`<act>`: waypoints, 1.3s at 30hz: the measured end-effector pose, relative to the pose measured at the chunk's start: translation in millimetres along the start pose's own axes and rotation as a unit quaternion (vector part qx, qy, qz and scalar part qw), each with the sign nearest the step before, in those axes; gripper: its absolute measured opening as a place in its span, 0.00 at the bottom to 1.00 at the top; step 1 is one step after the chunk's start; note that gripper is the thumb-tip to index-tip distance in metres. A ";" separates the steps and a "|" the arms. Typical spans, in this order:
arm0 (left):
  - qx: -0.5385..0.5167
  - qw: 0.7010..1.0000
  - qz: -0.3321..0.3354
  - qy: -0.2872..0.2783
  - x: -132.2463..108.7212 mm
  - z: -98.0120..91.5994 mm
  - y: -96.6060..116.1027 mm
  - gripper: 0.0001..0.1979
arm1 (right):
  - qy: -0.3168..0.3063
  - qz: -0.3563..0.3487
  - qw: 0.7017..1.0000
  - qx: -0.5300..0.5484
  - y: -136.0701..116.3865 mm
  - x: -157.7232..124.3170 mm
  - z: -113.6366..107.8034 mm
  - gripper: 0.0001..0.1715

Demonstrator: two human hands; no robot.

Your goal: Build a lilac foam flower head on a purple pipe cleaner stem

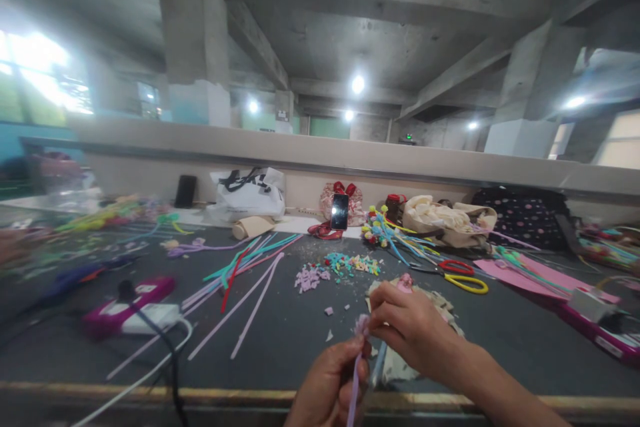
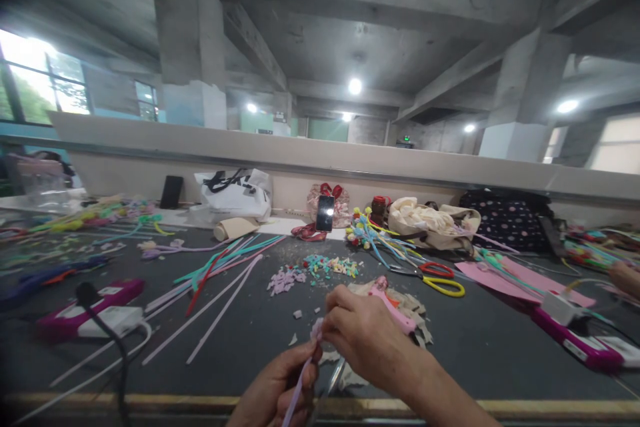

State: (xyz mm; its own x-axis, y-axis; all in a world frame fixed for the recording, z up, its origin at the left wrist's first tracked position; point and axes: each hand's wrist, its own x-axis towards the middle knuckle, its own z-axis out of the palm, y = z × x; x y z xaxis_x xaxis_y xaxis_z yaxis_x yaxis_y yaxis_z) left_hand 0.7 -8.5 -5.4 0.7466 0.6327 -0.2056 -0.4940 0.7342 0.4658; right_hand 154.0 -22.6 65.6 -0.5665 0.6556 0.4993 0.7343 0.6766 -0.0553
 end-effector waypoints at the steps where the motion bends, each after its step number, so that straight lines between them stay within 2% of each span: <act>1: -0.005 1.000 0.001 -0.008 0.6 -1.4 0.1 0.06 | 0.013 0.001 1.000 0.012 0.5 -1.2 -2.0 0.09; 4: -0.029 0.999 0.008 -0.032 3.4 -6.0 0.8 0.06 | 0.096 0.048 0.990 0.088 2.8 -8.6 -6.4 0.09; 7: -0.043 0.998 0.022 -0.043 4.9 -8.7 1.6 0.07 | 0.180 0.180 0.945 0.205 5.5 -19.7 0.9 0.09; 9: -0.042 0.997 0.034 -0.055 4.4 -9.5 1.3 0.08 | 0.194 0.262 0.904 0.278 5.7 -26.0 13.1 0.08; 11: -0.030 0.996 0.043 -0.068 3.1 -9.7 0.3 0.09 | 0.185 0.298 0.876 0.332 3.0 -28.8 26.2 0.09; 13: -0.010 0.996 0.057 -0.066 1.3 -8.6 -1.0 0.10 | 0.163 0.305 0.861 0.372 -2.9 -27.5 35.1 0.09; 16: 0.025 0.995 0.096 -0.024 -2.1 -3.0 -2.7 0.09 | 0.144 0.302 0.844 0.419 -15.3 -19.9 37.4 0.11; 20: 0.066 0.987 0.143 0.033 -4.5 3.6 -3.3 0.10 | 0.123 0.253 0.815 0.506 -27.1 -9.5 34.9 0.13; 23: 0.126 0.981 0.142 0.047 -2.2 -1.6 -2.7 0.14 | 0.110 0.232 0.787 0.561 -28.1 -6.3 38.5 0.12; 28: 0.227 0.960 0.136 0.090 1.5 -11.1 -0.9 0.20 | 0.112 0.255 0.767 0.578 -25.0 -5.2 43.4 0.10; 33: 0.247 0.955 0.135 0.089 -4.5 -5.1 1.1 0.21 | 0.114 0.259 0.748 0.600 -26.1 -6.0 42.3 0.10; 39: 0.245 0.960 0.123 0.054 -9.3 -7.3 2.7 0.18 | 0.111 0.287 0.729 0.611 -27.9 -3.3 42.6 0.12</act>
State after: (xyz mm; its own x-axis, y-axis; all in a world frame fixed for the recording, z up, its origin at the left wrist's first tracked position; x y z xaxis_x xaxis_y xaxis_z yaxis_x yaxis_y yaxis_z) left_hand -10.8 -10.6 -8.6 0.5701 0.8137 -0.1137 -0.3600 0.3718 0.8557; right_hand 119.5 -29.4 28.7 -0.1227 0.9697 0.2112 -0.1329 0.1948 -0.9718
